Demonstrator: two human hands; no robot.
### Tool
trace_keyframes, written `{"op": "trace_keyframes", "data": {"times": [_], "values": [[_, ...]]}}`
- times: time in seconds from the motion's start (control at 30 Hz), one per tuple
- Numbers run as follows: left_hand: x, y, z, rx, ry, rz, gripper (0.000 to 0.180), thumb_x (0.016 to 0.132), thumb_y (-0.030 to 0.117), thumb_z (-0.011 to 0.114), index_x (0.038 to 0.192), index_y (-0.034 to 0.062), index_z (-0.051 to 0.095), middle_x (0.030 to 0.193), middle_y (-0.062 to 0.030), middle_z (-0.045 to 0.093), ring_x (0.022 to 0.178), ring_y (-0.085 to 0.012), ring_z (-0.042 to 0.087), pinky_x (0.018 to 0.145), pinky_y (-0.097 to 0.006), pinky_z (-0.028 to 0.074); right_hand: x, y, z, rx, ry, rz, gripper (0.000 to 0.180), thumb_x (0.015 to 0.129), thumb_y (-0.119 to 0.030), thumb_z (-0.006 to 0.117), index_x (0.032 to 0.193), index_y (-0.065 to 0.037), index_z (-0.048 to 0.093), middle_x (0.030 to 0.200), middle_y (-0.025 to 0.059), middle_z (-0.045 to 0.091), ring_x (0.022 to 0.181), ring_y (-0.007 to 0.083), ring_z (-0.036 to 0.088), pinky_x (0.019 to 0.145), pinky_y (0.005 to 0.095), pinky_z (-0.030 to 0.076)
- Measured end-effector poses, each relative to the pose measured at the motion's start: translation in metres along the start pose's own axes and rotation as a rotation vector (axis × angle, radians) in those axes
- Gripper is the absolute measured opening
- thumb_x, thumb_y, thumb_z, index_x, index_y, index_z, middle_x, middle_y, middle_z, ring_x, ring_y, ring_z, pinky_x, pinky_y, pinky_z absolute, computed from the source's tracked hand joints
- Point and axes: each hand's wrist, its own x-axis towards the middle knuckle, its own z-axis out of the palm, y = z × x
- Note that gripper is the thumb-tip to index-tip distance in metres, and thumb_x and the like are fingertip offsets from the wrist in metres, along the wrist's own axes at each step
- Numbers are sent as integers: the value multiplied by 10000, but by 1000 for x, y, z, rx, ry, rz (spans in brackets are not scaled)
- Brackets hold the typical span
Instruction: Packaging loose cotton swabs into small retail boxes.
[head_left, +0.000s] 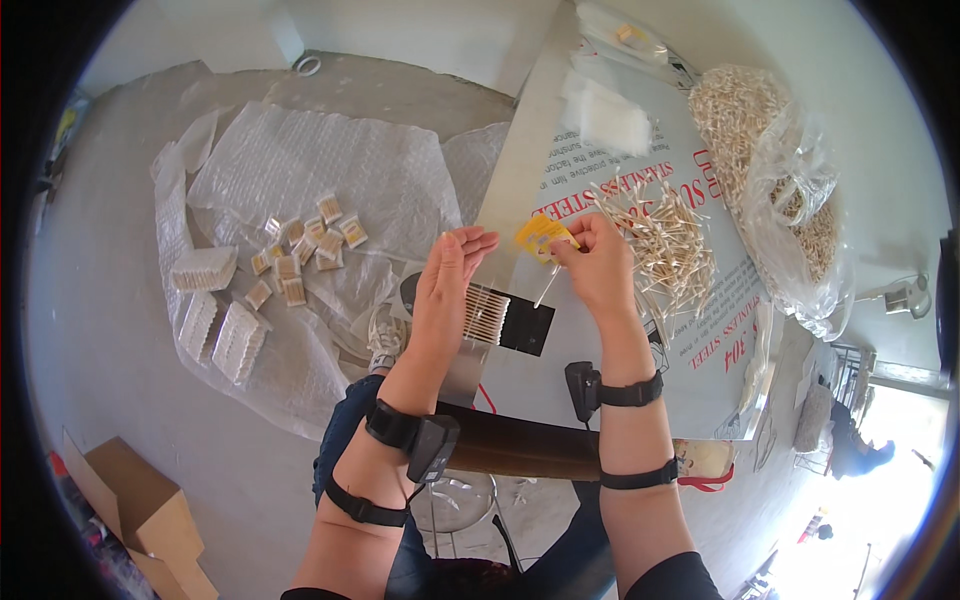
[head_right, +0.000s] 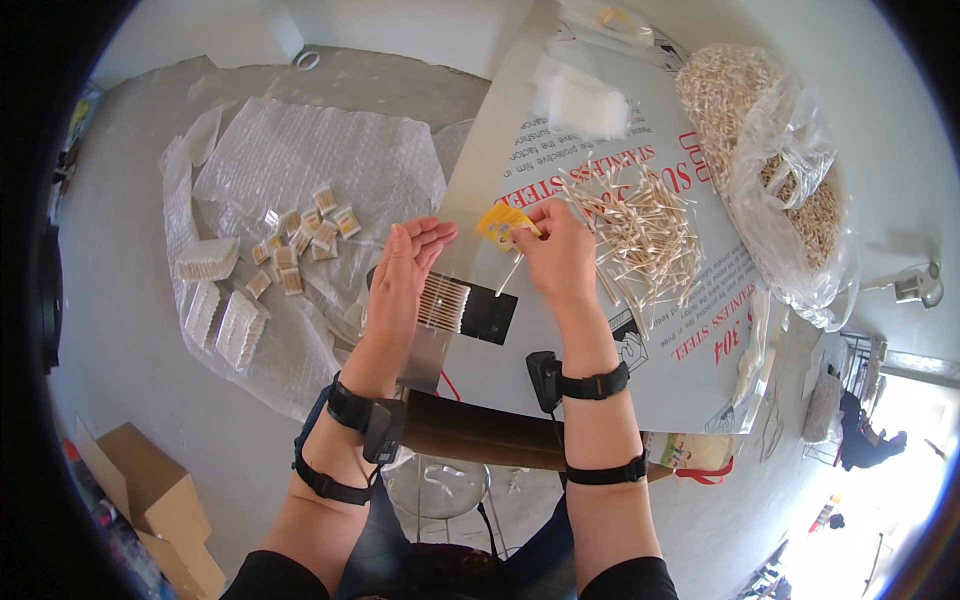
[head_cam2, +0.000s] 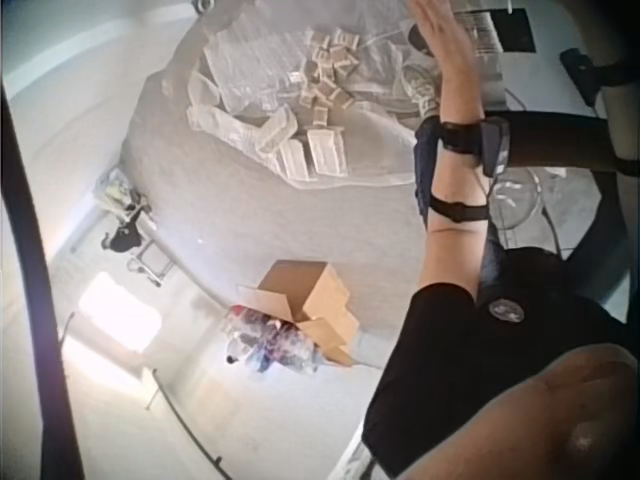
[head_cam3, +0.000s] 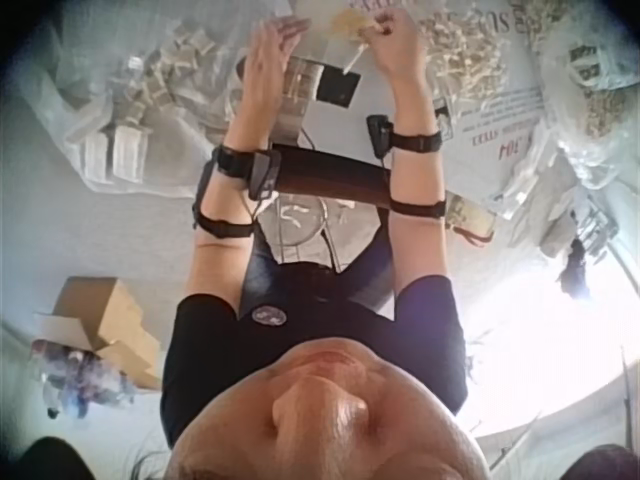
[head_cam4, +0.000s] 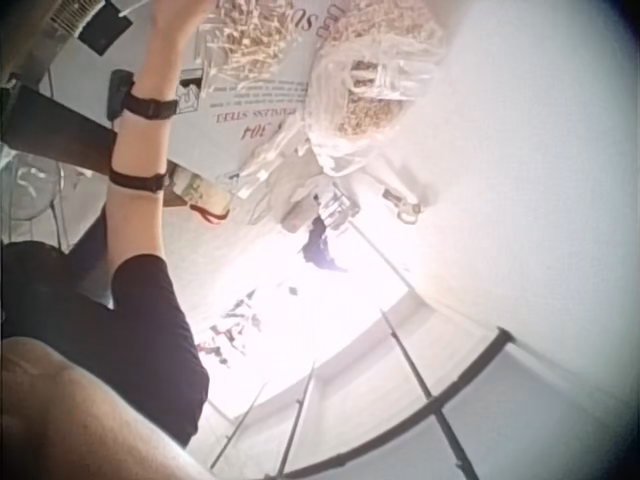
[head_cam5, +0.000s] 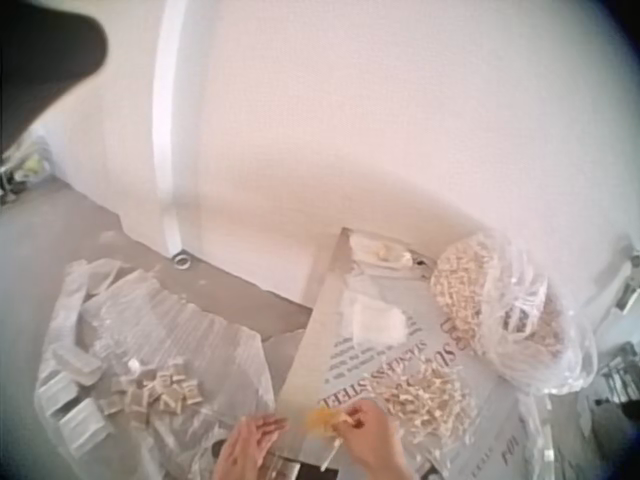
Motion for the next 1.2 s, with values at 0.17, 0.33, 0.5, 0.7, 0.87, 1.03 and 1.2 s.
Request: {"op": "trace_keyframes", "data": {"times": [0.17, 0.33, 0.5, 0.7, 0.87, 1.03, 1.2], "values": [[1, -2, 1, 4, -3, 6, 552, 1134, 401, 255, 1336, -55, 493, 1311, -212, 600, 1306, -287, 551, 1174, -385, 365, -1, 1, -6, 31, 7, 20, 200, 824, -76, 782, 984, -10, 680, 771, 74, 705, 651, 142, 610, 654, 303, 502], [1, -4, -1, -32, 7, 16, 559, 1132, 409, 292, 1317, -74, 504, 1300, -205, 607, 1284, -272, 565, 1154, -363, 384, -9, -4, -11, -71, 105, -88, 138, 876, -80, 749, 978, 4, 708, 792, 76, 709, 613, 104, 561, 618, 276, 489], [0, -3, -2, -29, 8, 14, 534, 1137, 378, 255, 1321, -61, 498, 1296, -218, 607, 1296, -294, 558, 1172, -391, 372, -39, -17, -12, 371, -16, 121, 131, 934, -64, 702, 1043, 8, 685, 758, 18, 693, 612, 57, 569, 568, 241, 471], [2, -3, 0, -79, 29, -17, 526, 1138, 371, 256, 1302, -61, 506, 1289, -215, 613, 1290, -295, 562, 1164, -396, 382, -93, -21, 25, 78, -22, -8, 212, 927, -48, 691, 1116, -5, 605, 760, 63, 709, 619, 97, 624, 583, 260, 491], [4, -9, -1, -92, 10, 28, 537, 1138, 380, 247, 1290, -65, 507, 1272, -226, 615, 1283, -298, 566, 1163, -397, 385, -106, -16, 43, 6, 40, -75, 151, 892, -48, 712, 1019, -7, 640, 789, 112, 713, 676, 205, 701, 625, 311, 530], [4, -9, -5, -90, -5, 20, 584, 1127, 432, 291, 1323, -78, 497, 1298, -220, 607, 1292, -277, 565, 1154, -373, 394, -109, -17, 56, -68, 74, -224, 126, 881, -60, 709, 989, -12, 665, 859, 148, 716, 732, 314, 704, 665, 393, 553], [3, -7, -5, -88, -2, 10, 598, 1126, 441, 283, 1330, -82, 490, 1313, -228, 598, 1304, -283, 557, 1161, -382, 390, -108, -26, 64, -127, 32, -285, 140, 890, -89, 695, 993, -22, 627, 881, 159, 699, 783, 370, 686, 674, 440, 540]]}}
